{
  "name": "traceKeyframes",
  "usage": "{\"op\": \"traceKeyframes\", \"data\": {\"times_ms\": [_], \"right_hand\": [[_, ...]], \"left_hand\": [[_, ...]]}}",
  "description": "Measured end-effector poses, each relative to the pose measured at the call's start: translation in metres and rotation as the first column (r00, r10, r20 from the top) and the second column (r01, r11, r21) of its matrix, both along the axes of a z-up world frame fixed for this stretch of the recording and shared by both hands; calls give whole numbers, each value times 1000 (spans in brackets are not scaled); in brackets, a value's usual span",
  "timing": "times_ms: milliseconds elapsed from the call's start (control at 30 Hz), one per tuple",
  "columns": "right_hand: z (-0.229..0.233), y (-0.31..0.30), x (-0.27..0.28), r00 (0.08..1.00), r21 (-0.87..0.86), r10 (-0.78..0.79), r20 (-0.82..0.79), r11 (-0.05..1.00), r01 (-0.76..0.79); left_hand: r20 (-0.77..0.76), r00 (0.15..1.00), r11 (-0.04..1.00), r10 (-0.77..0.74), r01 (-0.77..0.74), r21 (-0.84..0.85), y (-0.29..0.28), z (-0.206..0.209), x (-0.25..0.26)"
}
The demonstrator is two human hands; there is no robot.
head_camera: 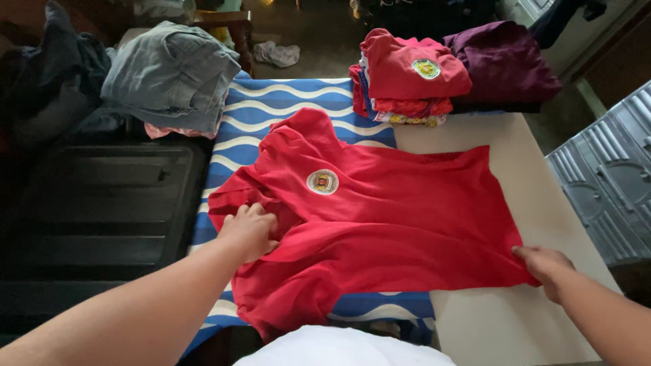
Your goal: The person folds a red polo shirt on a table. They turn the shirt inside out, smooth it flat, fold the sleeves inward, fold the bottom up, and then fold the shirt in half.
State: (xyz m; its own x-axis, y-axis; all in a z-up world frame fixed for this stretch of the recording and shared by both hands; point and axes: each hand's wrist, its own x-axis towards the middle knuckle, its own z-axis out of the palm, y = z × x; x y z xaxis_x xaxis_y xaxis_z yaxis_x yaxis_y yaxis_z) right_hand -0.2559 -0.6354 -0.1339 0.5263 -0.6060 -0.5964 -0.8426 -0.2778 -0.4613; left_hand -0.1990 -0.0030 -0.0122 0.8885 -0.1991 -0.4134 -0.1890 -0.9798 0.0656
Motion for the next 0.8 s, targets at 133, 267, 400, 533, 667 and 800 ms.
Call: {"op": "traceKeyframes", "data": {"times_ms": [133, 267, 400, 533, 667, 800], "right_hand": [[17, 2, 8, 988, 32, -73, 138, 997, 70], [38, -1, 12, 933, 98, -193, 305, 980, 171], [50, -10, 10, 893, 113, -242, 380, 970, 215], [38, -25, -13, 926, -61, -183, 331, 975, 214], [11, -37, -32, 991, -92, -121, 54, 988, 126], [-12, -42, -40, 999, 54, 28, -27, 998, -27]], "left_hand": [[44, 996, 997, -77, 77, 4, -1, 6, 1], [209, 976, 971, 57, -6, -239, 11, 11, 4], [192, 966, 853, 174, -50, -520, 37, 17, -1], [148, 972, 882, 184, -97, -460, 69, 19, -15], [185, 971, 923, 152, -72, -379, 91, 7, -38], [260, 959, 967, 114, -48, -249, 88, -7, -50]]}}
